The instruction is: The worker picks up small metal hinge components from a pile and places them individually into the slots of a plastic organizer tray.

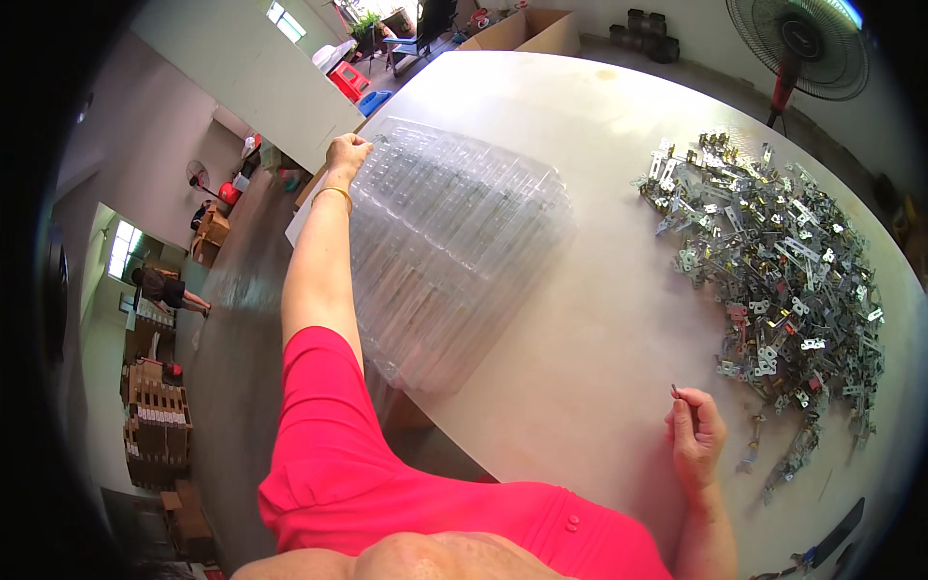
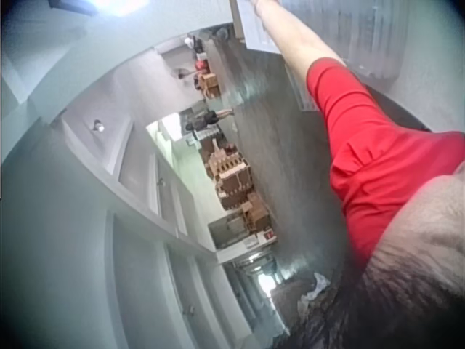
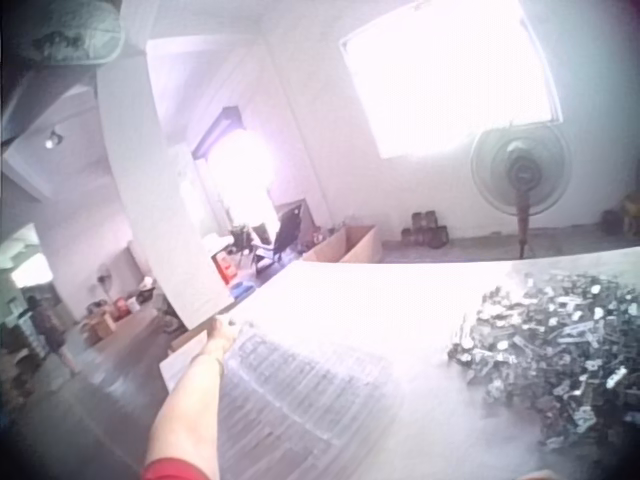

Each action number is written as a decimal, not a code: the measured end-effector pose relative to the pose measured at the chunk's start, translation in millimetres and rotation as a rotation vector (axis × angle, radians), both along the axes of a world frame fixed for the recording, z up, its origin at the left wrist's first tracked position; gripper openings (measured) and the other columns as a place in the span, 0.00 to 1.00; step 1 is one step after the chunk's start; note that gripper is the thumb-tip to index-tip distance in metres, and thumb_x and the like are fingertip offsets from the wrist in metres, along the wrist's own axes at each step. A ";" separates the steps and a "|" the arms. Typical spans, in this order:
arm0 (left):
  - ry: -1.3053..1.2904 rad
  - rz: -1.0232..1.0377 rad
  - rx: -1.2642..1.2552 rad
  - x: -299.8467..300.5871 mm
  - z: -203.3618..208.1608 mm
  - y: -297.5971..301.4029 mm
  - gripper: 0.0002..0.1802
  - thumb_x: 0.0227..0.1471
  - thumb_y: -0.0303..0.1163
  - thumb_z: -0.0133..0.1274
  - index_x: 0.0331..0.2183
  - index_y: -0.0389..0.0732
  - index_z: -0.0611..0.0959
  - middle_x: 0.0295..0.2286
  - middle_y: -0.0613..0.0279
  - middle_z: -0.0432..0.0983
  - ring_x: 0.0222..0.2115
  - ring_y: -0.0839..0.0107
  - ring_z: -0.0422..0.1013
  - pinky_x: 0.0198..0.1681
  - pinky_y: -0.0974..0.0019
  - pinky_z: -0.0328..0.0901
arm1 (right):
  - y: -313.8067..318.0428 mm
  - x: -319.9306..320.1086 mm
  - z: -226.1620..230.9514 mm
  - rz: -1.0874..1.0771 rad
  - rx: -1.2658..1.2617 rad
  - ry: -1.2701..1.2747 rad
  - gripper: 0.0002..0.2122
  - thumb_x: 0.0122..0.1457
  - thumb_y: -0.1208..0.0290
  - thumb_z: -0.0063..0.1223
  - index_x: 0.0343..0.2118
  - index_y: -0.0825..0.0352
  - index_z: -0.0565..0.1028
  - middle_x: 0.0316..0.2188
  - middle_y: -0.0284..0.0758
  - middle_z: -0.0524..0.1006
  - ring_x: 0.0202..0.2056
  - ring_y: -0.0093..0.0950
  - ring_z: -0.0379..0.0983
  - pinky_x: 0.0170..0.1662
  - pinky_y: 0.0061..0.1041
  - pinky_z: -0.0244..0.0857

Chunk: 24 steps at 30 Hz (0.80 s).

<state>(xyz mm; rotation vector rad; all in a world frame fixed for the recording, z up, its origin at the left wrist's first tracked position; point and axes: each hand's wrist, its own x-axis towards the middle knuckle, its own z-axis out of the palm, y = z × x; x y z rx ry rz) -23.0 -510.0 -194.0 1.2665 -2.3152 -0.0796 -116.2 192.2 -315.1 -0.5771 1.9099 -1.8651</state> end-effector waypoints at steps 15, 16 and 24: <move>0.092 -0.264 -0.300 28.4 84.1 23.1 0.14 0.45 0.40 0.59 0.28 0.38 0.87 0.26 0.50 0.82 0.29 0.59 0.80 0.36 0.59 0.71 | -7.5 7.3 6.4 -0.010 0.057 0.152 0.04 0.65 0.75 0.50 0.40 0.65 0.76 0.21 0.25 0.71 0.21 0.13 0.64 0.23 0.15 0.59; 0.083 -0.345 -0.278 16.9 99.4 55.1 0.14 0.48 0.39 0.61 0.31 0.37 0.86 0.28 0.52 0.83 0.30 0.64 0.79 0.36 0.61 0.71 | -4.5 6.4 6.0 -0.014 0.072 0.158 0.04 0.65 0.75 0.51 0.40 0.65 0.76 0.21 0.25 0.71 0.21 0.13 0.65 0.24 0.15 0.59; 0.152 -0.956 -0.215 26.4 110.3 401.4 0.05 0.49 0.22 0.60 0.31 0.37 0.80 0.29 0.59 0.76 0.32 0.66 0.73 0.40 0.64 0.67 | -0.1 0.4 -2.4 0.004 -0.006 0.138 0.05 0.62 0.76 0.54 0.40 0.65 0.78 0.23 0.25 0.73 0.23 0.13 0.65 0.26 0.16 0.61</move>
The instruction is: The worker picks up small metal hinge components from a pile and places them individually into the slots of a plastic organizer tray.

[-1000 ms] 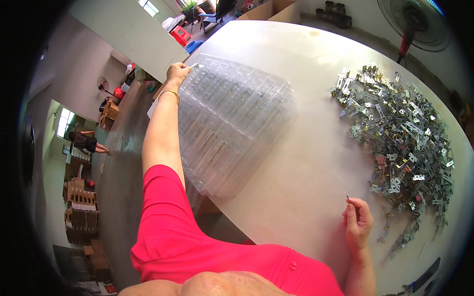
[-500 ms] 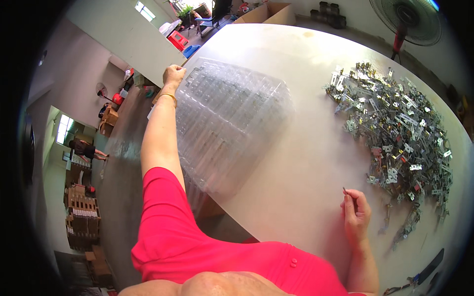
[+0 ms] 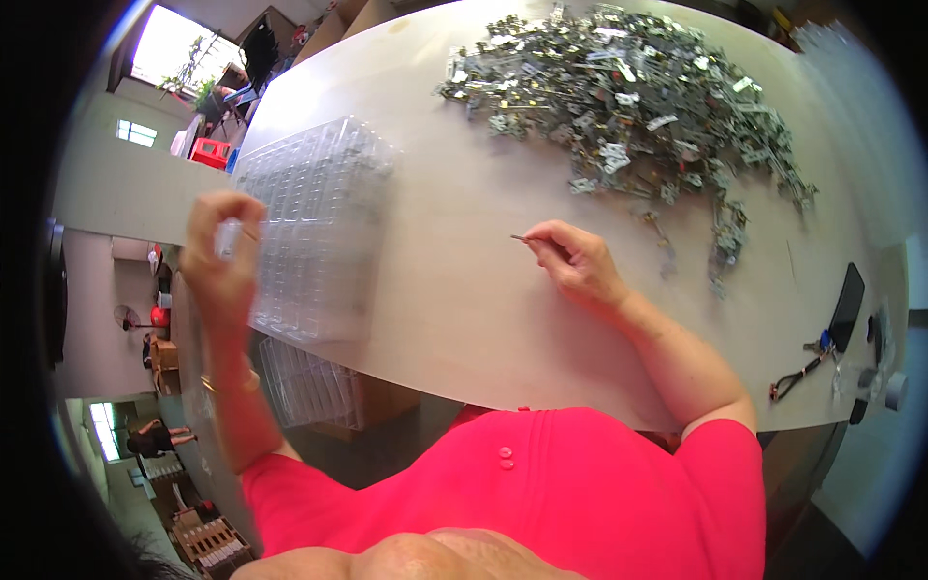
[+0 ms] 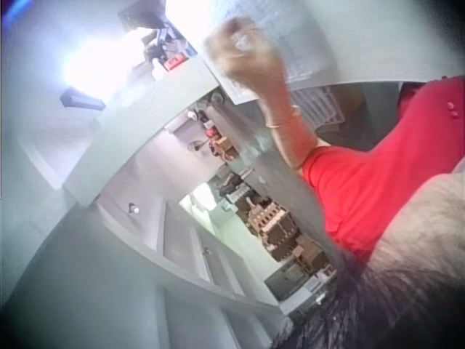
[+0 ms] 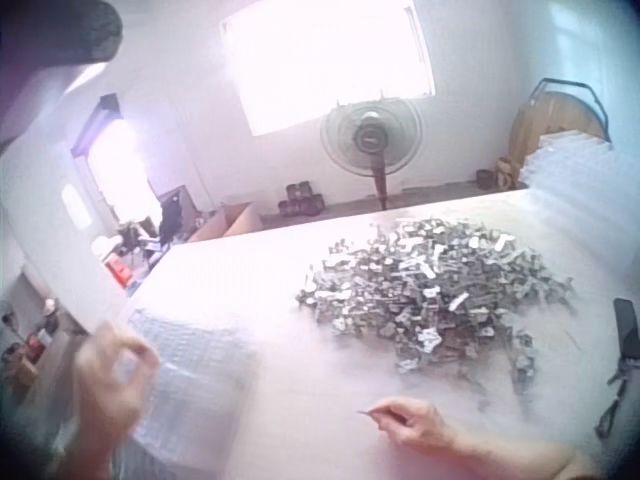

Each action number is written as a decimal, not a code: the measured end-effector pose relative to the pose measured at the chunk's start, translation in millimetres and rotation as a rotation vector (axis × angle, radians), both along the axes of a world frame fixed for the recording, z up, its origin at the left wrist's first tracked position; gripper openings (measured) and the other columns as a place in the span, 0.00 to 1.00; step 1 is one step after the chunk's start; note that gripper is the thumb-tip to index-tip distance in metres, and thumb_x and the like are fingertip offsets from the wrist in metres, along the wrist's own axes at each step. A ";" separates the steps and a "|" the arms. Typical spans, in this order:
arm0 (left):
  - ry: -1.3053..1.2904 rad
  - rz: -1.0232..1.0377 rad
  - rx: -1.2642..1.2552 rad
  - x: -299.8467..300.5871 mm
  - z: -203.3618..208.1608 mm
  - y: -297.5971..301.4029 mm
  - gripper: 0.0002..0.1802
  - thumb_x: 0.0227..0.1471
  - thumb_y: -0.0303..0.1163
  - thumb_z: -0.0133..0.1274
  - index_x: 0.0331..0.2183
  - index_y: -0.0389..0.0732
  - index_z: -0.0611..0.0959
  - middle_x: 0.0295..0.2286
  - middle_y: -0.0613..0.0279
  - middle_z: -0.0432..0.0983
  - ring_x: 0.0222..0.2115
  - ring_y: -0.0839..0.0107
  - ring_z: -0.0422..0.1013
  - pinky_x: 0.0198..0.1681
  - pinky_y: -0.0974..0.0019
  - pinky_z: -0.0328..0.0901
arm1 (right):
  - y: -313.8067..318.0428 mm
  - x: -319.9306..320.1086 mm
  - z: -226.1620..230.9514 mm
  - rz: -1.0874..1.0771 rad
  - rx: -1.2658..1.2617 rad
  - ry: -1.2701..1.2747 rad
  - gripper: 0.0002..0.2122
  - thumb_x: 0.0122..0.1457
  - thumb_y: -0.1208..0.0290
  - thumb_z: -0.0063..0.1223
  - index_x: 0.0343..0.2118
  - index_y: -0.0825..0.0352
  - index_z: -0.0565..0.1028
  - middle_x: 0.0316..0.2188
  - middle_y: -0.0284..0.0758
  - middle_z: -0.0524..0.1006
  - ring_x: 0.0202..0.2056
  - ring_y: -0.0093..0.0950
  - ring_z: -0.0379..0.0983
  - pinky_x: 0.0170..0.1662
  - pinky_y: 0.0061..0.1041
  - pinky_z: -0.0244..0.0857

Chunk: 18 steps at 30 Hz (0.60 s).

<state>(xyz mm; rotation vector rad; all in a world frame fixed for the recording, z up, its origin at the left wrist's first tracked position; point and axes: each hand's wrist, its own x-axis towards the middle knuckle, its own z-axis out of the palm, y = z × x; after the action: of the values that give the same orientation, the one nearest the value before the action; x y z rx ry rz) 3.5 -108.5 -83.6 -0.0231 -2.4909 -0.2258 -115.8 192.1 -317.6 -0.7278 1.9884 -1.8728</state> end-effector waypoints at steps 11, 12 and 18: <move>-0.074 -0.262 0.158 -99.9 -160.5 105.7 0.05 0.47 0.23 0.58 0.28 0.39 0.78 0.27 0.57 0.74 0.32 0.55 0.70 0.38 0.56 0.63 | 2.6 2.9 -1.2 0.167 -0.071 0.110 0.03 0.59 0.77 0.57 0.36 0.66 0.78 0.23 0.31 0.76 0.24 0.17 0.68 0.28 0.20 0.64; -0.047 -0.217 0.135 -113.8 -165.0 102.9 0.04 0.47 0.23 0.58 0.28 0.39 0.78 0.28 0.57 0.74 0.32 0.55 0.70 0.38 0.56 0.63 | 3.3 2.9 -0.5 0.160 -0.079 0.111 0.03 0.59 0.77 0.57 0.36 0.66 0.78 0.23 0.31 0.76 0.24 0.17 0.68 0.28 0.20 0.64; 0.074 -0.182 -0.121 -181.1 -178.6 93.4 0.02 0.48 0.24 0.53 0.28 0.40 0.77 0.29 0.57 0.72 0.36 0.56 0.69 0.41 0.56 0.63 | 1.5 -0.4 0.5 0.173 -0.117 0.177 0.03 0.58 0.76 0.58 0.35 0.66 0.78 0.23 0.35 0.76 0.23 0.21 0.70 0.29 0.22 0.65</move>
<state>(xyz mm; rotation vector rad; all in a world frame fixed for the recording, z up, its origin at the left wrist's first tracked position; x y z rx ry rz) -177.6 -15.1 -262.2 -0.3037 -2.4258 -0.1469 -116.2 193.6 -317.1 -1.0970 1.8599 -1.8904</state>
